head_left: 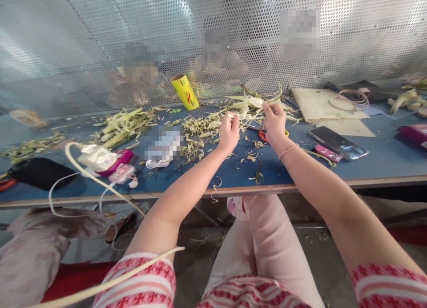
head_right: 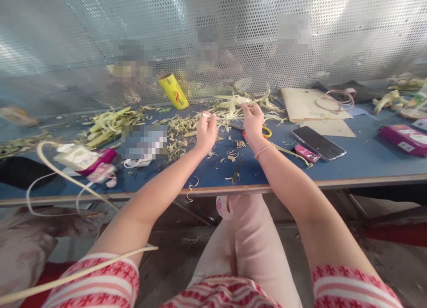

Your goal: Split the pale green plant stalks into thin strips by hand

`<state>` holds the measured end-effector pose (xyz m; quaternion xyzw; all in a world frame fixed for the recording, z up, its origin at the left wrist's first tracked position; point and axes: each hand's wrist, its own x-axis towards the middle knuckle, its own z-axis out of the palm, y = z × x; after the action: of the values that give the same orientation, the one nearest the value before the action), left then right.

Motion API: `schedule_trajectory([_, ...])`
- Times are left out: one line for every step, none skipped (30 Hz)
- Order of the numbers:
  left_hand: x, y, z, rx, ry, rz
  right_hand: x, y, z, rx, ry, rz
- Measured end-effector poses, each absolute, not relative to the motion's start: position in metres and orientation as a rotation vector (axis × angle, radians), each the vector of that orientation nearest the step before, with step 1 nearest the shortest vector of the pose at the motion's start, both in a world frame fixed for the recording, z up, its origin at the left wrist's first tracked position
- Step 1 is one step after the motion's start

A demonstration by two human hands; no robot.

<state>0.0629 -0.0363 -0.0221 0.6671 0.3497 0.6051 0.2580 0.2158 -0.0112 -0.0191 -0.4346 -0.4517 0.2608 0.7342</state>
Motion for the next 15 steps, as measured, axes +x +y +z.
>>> schedule_trajectory([0.062, -0.036, -0.022, 1.785, 0.950, 1.653, 0.215, -0.012, -0.019, -0.969, -0.999, 0.573])
schedule_trajectory([0.061, -0.035, -0.022, 1.762, 0.960, 1.670, 0.214, -0.013, -0.019, -0.983, -1.020, 0.572])
schedule_trajectory([0.060, -0.035, -0.021, 1.745, 0.979, 1.696, 0.211, -0.014, -0.020, -0.993, -1.057, 0.572])
schedule_trajectory([0.059, -0.034, -0.021, 1.739, 1.001, 1.723, 0.209, -0.016, -0.020, -0.999, -1.108, 0.579])
schedule_trajectory([0.057, -0.034, -0.020, 1.748, 1.024, 1.748, 0.206, -0.018, -0.021, -1.002, -1.170, 0.599])
schedule_trajectory([0.056, -0.034, -0.020, 1.768, 1.042, 1.767, 0.204, -0.019, -0.022, -1.001, -1.234, 0.628])
schedule_trajectory([0.056, -0.034, -0.020, 1.795, 1.054, 1.780, 0.202, -0.020, -0.023, -1.000, -1.293, 0.663])
schedule_trajectory([0.055, -0.034, -0.020, 1.824, 1.061, 1.786, 0.201, -0.021, -0.023, -1.001, -1.348, 0.700])
schedule_trajectory([0.055, -0.034, -0.020, 1.852, 1.066, 1.786, 0.200, -0.022, -0.024, -1.006, -1.394, 0.730])
schedule_trajectory([0.055, -0.034, -0.021, 1.878, 1.070, 1.784, 0.201, -0.023, -0.024, -1.017, -1.433, 0.745])
schedule_trajectory([0.055, -0.034, -0.021, 1.902, 1.074, 1.779, 0.202, -0.024, -0.024, -1.037, -1.471, 0.739])
schedule_trajectory([0.055, -0.034, -0.022, 1.927, 1.077, 1.770, 0.203, -0.025, -0.022, -1.065, -1.513, 0.712])
schedule_trajectory([0.055, -0.034, -0.022, 1.952, 1.080, 1.757, 0.204, -0.027, -0.021, -1.101, -1.557, 0.666])
schedule_trajectory([0.055, -0.034, -0.023, 1.975, 1.082, 1.743, 0.205, -0.029, -0.019, -1.137, -1.603, 0.607])
schedule_trajectory([0.054, -0.033, -0.023, 1.998, 1.083, 1.728, 0.206, -0.032, -0.016, -1.169, -1.652, 0.538])
